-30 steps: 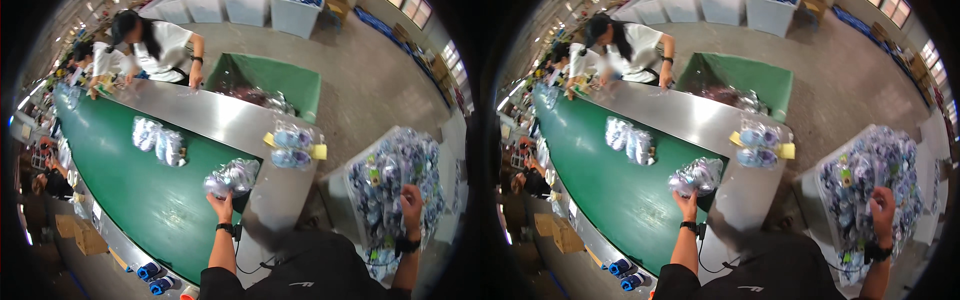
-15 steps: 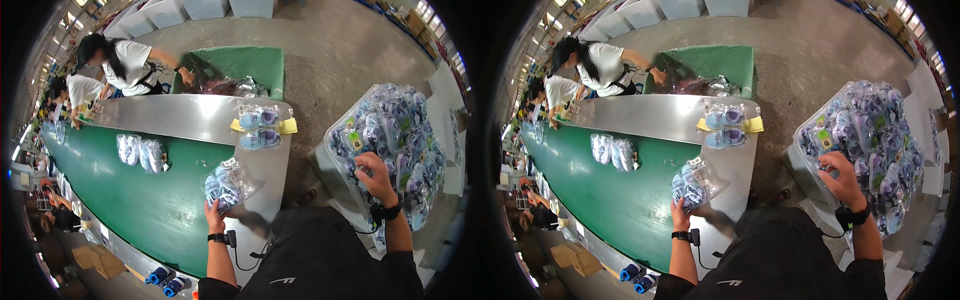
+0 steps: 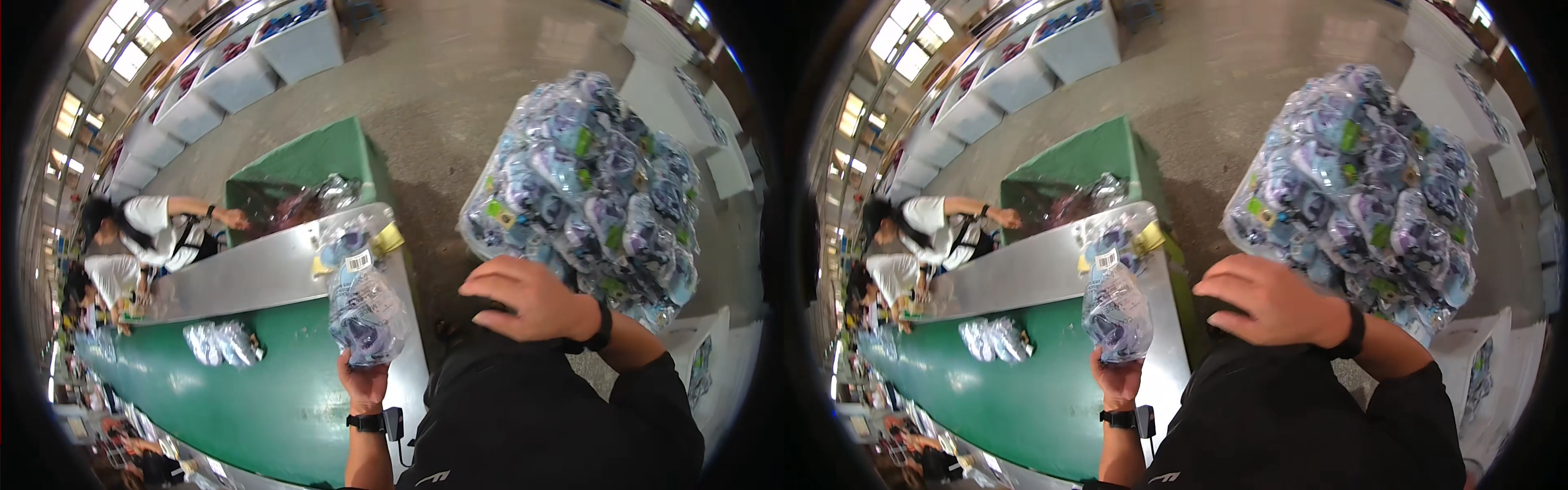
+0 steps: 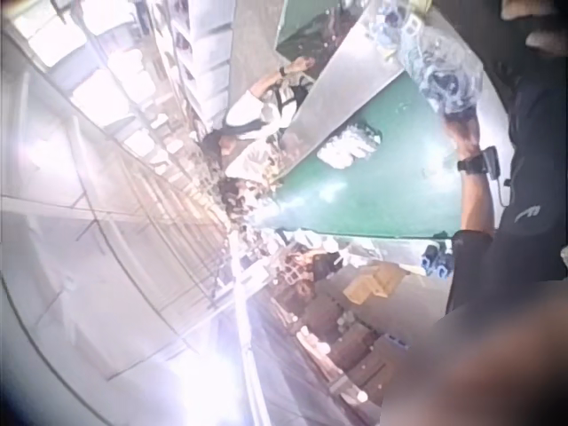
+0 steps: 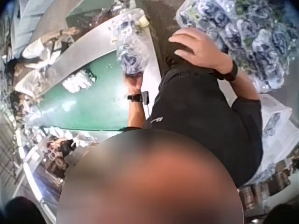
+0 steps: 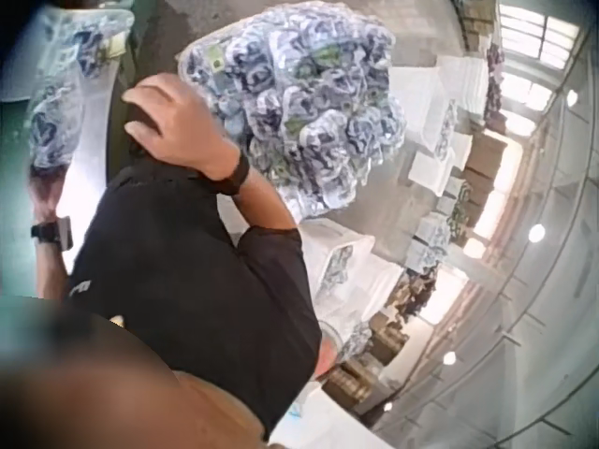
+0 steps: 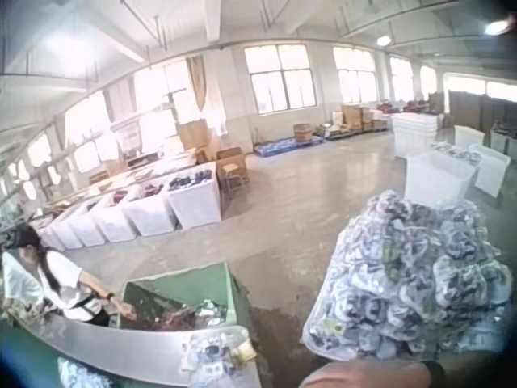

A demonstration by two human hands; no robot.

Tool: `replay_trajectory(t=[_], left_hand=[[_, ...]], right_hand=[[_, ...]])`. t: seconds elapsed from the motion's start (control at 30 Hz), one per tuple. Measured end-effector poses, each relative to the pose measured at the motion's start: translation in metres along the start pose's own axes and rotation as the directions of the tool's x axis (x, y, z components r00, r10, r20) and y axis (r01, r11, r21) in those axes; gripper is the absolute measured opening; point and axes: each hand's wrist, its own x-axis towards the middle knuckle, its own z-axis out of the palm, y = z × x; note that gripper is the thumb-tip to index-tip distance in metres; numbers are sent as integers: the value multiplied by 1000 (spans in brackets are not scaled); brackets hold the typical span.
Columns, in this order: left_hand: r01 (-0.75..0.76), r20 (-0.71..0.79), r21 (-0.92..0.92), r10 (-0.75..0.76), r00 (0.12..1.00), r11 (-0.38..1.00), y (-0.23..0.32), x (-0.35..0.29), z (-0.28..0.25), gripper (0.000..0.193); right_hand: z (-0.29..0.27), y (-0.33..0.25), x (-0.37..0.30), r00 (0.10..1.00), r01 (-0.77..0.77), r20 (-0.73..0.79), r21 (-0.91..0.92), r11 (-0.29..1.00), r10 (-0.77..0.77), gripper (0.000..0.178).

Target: The person repeatedly picks packaged slippers from a large pile and places them onto a moving conveyor belt. The task involves continuous pick-and-place handling of the packaged footwear in a warehouse setting.

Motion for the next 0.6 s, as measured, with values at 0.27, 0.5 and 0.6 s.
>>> replay_trajectory(t=[0.27,0.5,0.6], left_hand=[[189,220,212,-236,946,959,-49,5,149,58],[343,221,347,-431,875,873,-94,-3,207,60],[346,395,260,-426,814,902,-97,2,206,54]], right_hand=[[12,-4,-8,934,340,41,-406,848,-355,51],[-45,29,-35,962,272,124,-484,832,-242,33],[-91,48,-37,977,167,-60,-388,907,-205,33]])
